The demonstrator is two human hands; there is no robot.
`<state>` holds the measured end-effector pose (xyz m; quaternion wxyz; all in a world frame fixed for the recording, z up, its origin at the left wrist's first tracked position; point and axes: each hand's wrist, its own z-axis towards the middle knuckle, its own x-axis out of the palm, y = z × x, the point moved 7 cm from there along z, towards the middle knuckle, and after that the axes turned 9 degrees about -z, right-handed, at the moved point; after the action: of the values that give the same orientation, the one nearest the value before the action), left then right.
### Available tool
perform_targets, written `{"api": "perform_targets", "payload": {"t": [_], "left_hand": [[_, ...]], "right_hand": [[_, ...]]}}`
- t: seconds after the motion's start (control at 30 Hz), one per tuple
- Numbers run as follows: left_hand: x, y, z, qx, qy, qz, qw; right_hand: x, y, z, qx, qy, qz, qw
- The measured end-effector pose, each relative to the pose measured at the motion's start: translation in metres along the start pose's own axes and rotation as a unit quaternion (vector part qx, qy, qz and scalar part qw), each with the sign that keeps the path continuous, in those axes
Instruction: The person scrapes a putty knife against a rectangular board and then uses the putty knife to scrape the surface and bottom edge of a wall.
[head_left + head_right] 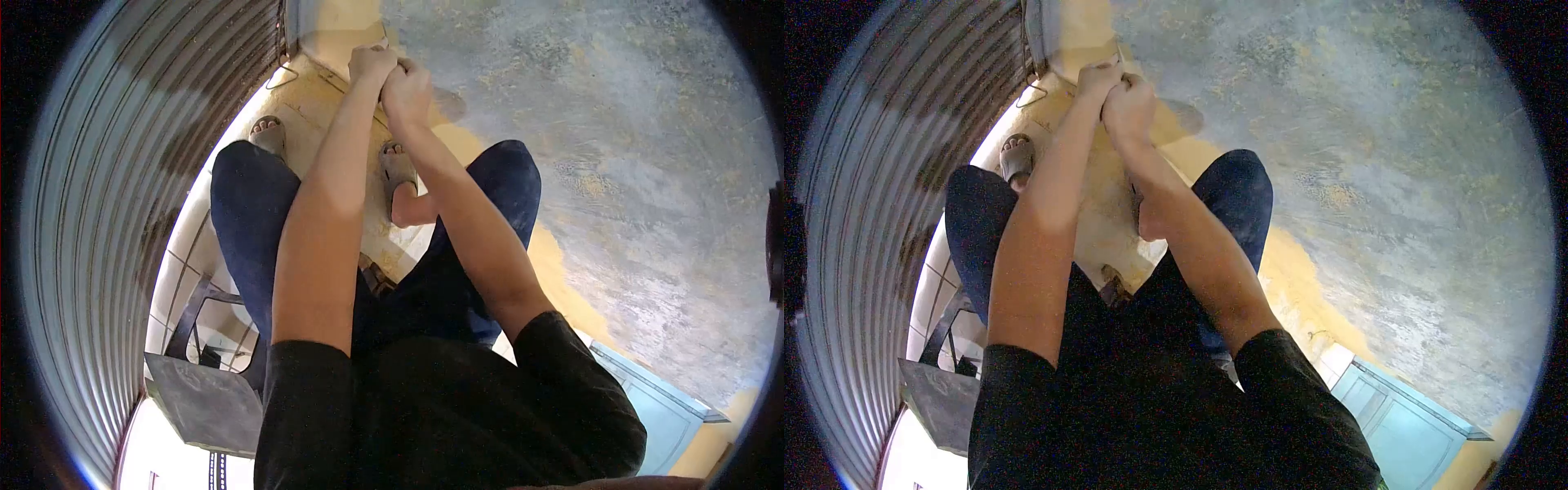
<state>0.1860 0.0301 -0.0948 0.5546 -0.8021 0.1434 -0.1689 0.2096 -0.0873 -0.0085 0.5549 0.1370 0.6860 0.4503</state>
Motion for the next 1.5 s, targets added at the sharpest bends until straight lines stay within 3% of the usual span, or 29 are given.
{"api": "perform_targets", "payload": {"t": [0.07,0.13,0.2,0.27,0.37,0.5,0.57,0.63,0.77,0.9,1.07,1.2,1.37,1.43,1.5], "left_hand": [[0.004,-0.004,-0.008,-0.035,0.030,0.079,0.996],[-0.003,-0.016,-0.006,-0.048,0.035,0.092,0.994],[-0.002,-0.005,-0.012,-0.072,0.051,0.108,0.990],[-0.002,-0.008,0.000,0.031,0.010,0.050,0.998],[0.004,-0.013,-0.008,0.050,0.007,0.074,0.996],[-0.002,-0.017,-0.007,0.040,0.020,0.135,0.990],[-0.008,-0.011,0.000,-0.014,0.000,0.006,1.000],[-0.005,-0.014,-0.009,-0.016,-0.007,0.028,0.999],[-0.007,-0.026,-0.004,0.031,0.011,0.132,0.991],[-0.005,-0.010,0.009,0.007,0.044,0.079,0.996],[-0.003,-0.021,-0.004,0.053,0.032,0.086,0.994],[-0.008,-0.017,0.000,0.005,0.008,0.053,0.999],[-0.006,-0.028,-0.008,0.076,0.011,0.057,0.995],[-0.012,-0.024,0.005,0.049,0.021,0.063,0.997],[-0.010,-0.025,0.004,0.026,0.034,0.067,0.997]], "right_hand": [[-0.003,0.004,0.000,-0.001,-0.008,-0.001,1.000],[0.004,-0.001,0.001,0.036,0.002,0.072,0.997],[0.007,-0.001,0.002,0.031,0.009,0.046,0.998],[0.007,0.000,0.003,0.015,0.012,0.023,1.000],[0.004,-0.007,0.007,-0.008,-0.026,0.052,0.998],[0.015,-0.006,0.014,-0.005,-0.008,0.052,0.999],[0.018,-0.004,0.017,-0.008,0.003,0.022,1.000],[0.012,0.001,0.010,0.016,0.010,0.064,0.998],[0.008,0.007,0.002,0.016,0.009,0.062,0.998],[0.012,0.004,0.007,-0.015,-0.024,0.025,0.999],[0.013,-0.004,0.007,0.010,-0.039,0.061,0.997],[0.016,-0.003,0.009,-0.012,-0.034,0.051,0.998],[0.011,0.003,0.004,0.031,-0.027,0.072,0.997],[0.023,-0.005,0.015,-0.026,-0.026,0.069,0.997],[0.025,-0.009,0.014,-0.019,-0.035,0.079,0.996]]}}
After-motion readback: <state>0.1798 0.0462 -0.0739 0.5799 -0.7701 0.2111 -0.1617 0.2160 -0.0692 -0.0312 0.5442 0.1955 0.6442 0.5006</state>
